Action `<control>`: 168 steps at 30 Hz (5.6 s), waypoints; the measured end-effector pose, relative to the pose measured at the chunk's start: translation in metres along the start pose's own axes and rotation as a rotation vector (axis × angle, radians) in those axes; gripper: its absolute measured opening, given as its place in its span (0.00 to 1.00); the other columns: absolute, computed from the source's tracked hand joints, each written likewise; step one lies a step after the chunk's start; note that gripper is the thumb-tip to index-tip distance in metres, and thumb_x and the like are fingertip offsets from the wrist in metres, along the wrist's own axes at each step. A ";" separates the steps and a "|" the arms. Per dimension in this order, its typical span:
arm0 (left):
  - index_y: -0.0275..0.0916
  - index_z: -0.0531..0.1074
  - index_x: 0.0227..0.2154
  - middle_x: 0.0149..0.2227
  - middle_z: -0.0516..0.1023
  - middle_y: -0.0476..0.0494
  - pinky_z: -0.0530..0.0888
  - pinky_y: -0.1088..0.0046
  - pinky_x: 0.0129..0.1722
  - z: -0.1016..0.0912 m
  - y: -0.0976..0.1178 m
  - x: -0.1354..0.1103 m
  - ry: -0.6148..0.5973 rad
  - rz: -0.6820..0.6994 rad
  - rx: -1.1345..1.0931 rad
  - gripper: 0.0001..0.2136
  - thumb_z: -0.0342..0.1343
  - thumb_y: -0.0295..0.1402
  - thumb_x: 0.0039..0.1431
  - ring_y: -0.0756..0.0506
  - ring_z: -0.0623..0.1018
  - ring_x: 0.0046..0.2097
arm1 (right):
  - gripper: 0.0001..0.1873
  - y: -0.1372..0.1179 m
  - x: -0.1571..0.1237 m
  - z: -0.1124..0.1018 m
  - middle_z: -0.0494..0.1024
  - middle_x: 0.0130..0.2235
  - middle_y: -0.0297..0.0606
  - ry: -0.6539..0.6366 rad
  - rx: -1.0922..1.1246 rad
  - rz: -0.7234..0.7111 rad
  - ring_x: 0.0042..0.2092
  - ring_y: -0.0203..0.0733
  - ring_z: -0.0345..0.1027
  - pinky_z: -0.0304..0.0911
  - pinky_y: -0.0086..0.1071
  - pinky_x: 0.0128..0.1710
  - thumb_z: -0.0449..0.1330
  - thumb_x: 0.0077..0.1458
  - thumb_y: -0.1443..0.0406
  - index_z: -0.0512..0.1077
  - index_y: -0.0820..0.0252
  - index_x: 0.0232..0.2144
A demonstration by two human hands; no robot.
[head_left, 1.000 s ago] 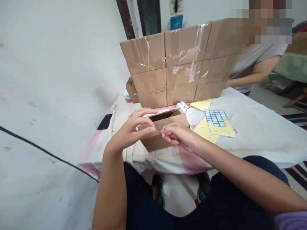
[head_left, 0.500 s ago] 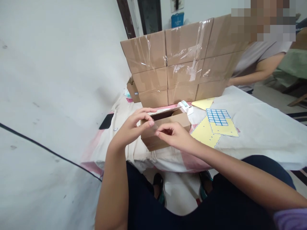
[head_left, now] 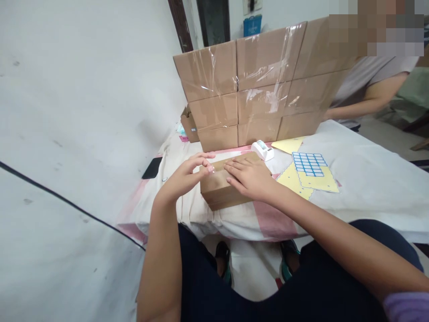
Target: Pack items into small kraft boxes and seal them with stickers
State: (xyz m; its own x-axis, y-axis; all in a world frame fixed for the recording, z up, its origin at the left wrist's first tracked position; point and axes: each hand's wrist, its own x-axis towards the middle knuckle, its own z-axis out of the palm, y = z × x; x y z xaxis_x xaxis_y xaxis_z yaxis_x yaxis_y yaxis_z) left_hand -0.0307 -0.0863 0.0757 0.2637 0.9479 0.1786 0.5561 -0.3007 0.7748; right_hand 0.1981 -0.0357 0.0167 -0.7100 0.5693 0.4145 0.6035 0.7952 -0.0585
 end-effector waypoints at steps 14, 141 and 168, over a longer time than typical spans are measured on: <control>0.40 0.72 0.24 0.57 0.72 0.36 0.67 0.55 0.62 0.013 -0.043 0.024 -0.036 -0.100 0.074 0.17 0.60 0.49 0.57 0.35 0.68 0.64 | 0.27 -0.001 -0.003 0.011 0.71 0.63 0.48 -0.004 -0.060 0.000 0.66 0.58 0.61 0.56 0.52 0.65 0.44 0.72 0.59 0.68 0.69 0.63; 0.47 0.81 0.33 0.41 0.81 0.45 0.62 0.54 0.48 0.038 -0.043 0.009 0.361 0.125 0.772 0.10 0.54 0.37 0.65 0.38 0.75 0.46 | 0.22 0.041 -0.049 0.026 0.70 0.65 0.38 0.193 -0.011 -0.067 0.66 0.52 0.58 0.49 0.52 0.65 0.50 0.70 0.64 0.68 0.54 0.63; 0.44 0.80 0.43 0.51 0.79 0.41 0.63 0.49 0.52 0.061 -0.059 -0.010 0.400 0.234 1.038 0.14 0.54 0.44 0.64 0.34 0.76 0.50 | 0.19 0.034 -0.052 0.036 0.74 0.62 0.38 0.309 0.036 -0.036 0.63 0.50 0.60 0.53 0.50 0.61 0.52 0.69 0.64 0.71 0.52 0.58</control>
State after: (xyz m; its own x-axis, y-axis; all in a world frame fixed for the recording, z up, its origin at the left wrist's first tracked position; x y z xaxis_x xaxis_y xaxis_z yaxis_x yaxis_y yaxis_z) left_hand -0.0181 -0.0840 -0.0085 0.2803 0.7665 0.5779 0.9595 -0.2402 -0.1469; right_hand 0.2427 -0.0305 -0.0395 -0.5837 0.4546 0.6728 0.5629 0.8237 -0.0682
